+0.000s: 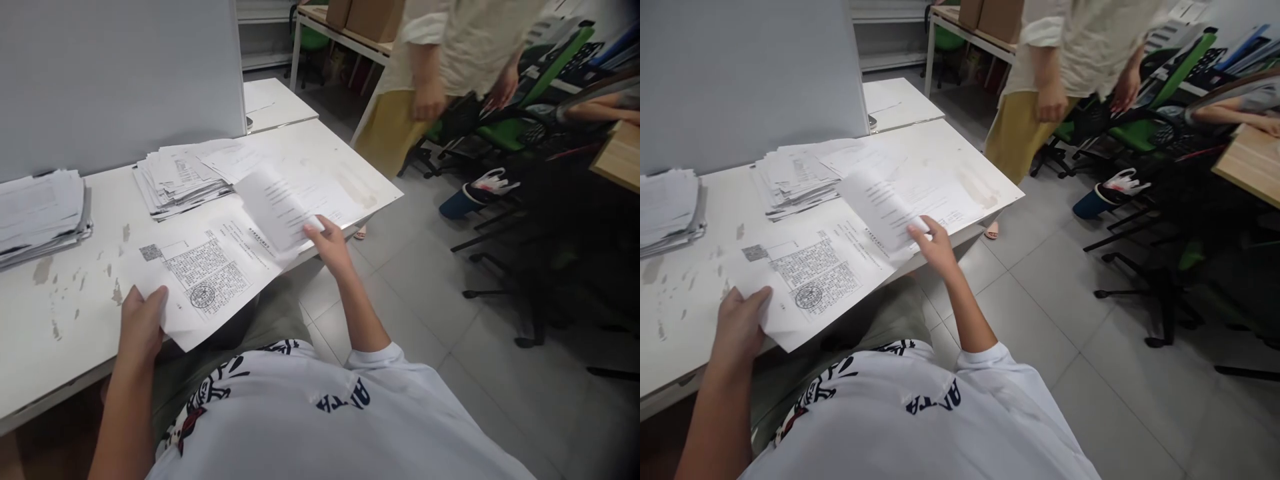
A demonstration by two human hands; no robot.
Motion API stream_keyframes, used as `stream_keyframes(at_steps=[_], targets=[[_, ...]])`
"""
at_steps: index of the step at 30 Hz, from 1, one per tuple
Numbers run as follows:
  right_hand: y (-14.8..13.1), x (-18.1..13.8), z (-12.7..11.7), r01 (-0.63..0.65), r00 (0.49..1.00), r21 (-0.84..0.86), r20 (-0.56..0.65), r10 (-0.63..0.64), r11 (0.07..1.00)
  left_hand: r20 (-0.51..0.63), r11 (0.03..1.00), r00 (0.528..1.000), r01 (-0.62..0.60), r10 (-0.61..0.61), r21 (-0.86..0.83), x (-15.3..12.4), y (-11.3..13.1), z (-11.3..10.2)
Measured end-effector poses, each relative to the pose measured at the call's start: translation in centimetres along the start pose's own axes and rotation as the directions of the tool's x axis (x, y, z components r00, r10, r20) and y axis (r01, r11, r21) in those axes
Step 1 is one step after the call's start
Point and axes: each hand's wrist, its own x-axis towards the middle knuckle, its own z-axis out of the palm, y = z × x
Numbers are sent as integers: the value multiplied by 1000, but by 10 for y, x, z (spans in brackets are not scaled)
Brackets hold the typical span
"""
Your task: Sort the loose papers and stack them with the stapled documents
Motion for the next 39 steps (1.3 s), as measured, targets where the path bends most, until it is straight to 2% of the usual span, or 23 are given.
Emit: stream_keyframes(at_steps=[5, 8, 10, 13, 17, 20, 22, 24, 28, 31, 33, 35, 39], targets=[[-8, -38, 74, 113, 989, -296, 126, -79, 948, 69, 995, 998, 8, -1, -100, -6, -2, 17], [-2, -61, 113, 252, 941, -430, 318, -115, 867, 121, 980, 991, -32, 57, -197, -10, -3, 28], [2, -74, 130, 286, 916, -477, 392, -91, 831, 168, 962, 980, -60, 108, -268, -13, -5, 33], [4, -87, 141, 231, 933, -543, 359, -26, 807, 213, 952, 972, -32, 101, -305, -16, -9, 34], [1, -97, 145, 205, 943, -552, 333, -12, 808, 179, 994, 979, -93, 101, -57, -13, -17, 27], [0, -95, 142, 201, 948, -533, 316, -28, 822, 80, 963, 976, -215, 204, 163, -11, -21, 20], [0, -84, 134, 200, 960, -506, 271, -66, 839, 47, 921, 953, -302, 300, 247, -10, -20, 15], [0, -63, 121, 212, 972, -473, 194, -134, 855, 23, 897, 925, -375, 380, 232, -9, -17, 12], [3, -4, 82, 191, 976, -433, -9, -217, 881, -108, 847, 840, -531, 532, 33, 0, -9, 13], [12, 31, 61, 189, 978, -326, -19, -206, 926, -161, 794, 790, -605, 591, -57, 12, -9, 18], [22, 42, 58, 188, 982, -222, 40, -184, 957, -155, 790, 792, -607, 591, -87, 18, -13, 21], [33, 44, 61, 178, 983, -145, 73, -169, 973, -140, 818, 817, -571, 559, -68, 22, -20, 22], [50, 35, 69, 210, 978, -13, -5, -210, 978, -146, 892, 881, -452, 450, 21, 24, -35, 21]])
